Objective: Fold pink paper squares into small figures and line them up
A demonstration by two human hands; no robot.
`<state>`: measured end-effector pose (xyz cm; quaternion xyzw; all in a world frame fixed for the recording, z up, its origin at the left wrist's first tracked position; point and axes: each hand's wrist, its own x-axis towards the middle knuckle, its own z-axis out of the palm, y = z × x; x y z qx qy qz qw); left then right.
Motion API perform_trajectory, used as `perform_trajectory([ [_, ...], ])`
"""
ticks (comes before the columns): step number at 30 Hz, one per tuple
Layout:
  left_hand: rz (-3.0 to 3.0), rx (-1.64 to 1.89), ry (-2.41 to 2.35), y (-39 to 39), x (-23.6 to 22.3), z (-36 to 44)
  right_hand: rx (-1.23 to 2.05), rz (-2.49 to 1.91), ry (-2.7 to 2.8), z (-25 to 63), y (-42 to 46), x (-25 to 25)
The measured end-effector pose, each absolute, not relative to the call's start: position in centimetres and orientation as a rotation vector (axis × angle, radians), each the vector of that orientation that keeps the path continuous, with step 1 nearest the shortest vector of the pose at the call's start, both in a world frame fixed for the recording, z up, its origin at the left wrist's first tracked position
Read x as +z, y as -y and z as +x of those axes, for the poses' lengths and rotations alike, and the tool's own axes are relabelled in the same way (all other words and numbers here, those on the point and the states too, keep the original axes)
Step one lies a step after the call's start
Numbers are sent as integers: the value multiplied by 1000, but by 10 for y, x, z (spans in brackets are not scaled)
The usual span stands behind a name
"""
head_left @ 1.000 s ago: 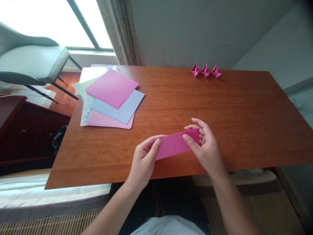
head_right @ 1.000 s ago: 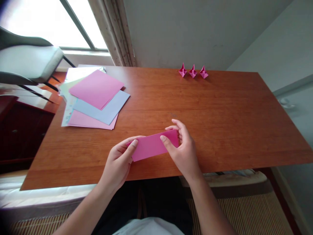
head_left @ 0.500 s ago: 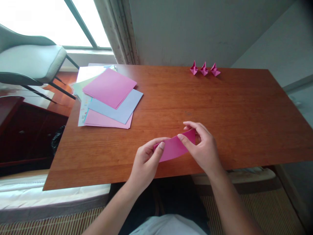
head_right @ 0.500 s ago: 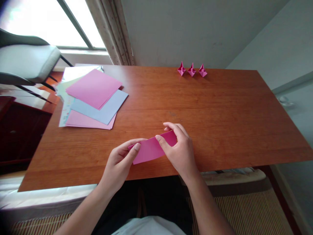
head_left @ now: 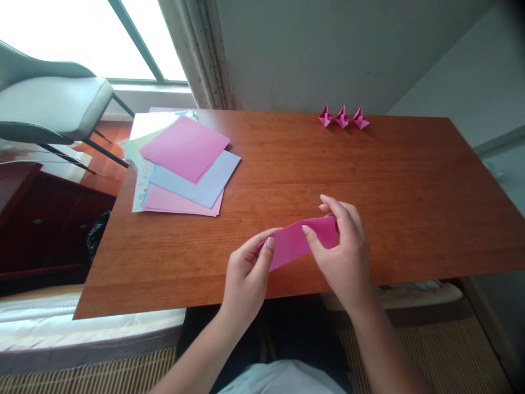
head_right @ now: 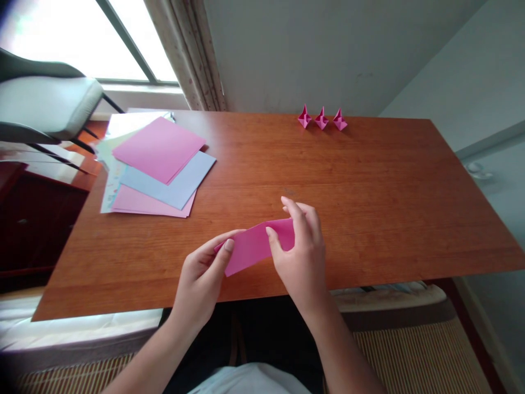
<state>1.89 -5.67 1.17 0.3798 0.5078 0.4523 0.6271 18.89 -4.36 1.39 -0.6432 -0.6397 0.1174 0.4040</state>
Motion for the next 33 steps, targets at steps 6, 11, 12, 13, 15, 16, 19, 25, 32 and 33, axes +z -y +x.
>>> perform_trajectory([
  [6, 462, 1141, -1150, 48, 8, 18, 731, -1518, 1262, 188, 55, -4],
  [11, 398, 1135, -1110, 48, 11, 21, 485, -1502, 1320, 182, 69, 1],
  [12, 381, 1132, -1103, 49, 12, 23, 396, -1469, 1419, 181, 71, 2],
  [13, 361, 1132, -1093, 49, 12, 24, 317, -1424, 1537, 180, 72, 3],
  [15, 316, 1139, -1054, 51, 12, 27, 216, -1324, 1769, 179, 72, 2],
  [16, 296, 1136, -1020, 51, 12, 29, 195, -1282, 1857, 178, 72, 0],
  [19, 269, 1125, -926, 52, 12, 30, 204, -1229, 1973, 175, 71, -8],
  [25, 383, 1052, -947, 52, 17, 29, 235, -1175, 2039, 175, 75, -18],
  [32, 445, 1055, -990, 51, 10, 30, 273, -1105, 2035, 178, 79, -15],
  [33, 468, 1057, -1001, 51, 8, 30, 306, -1083, 2016, 179, 80, -13],
])
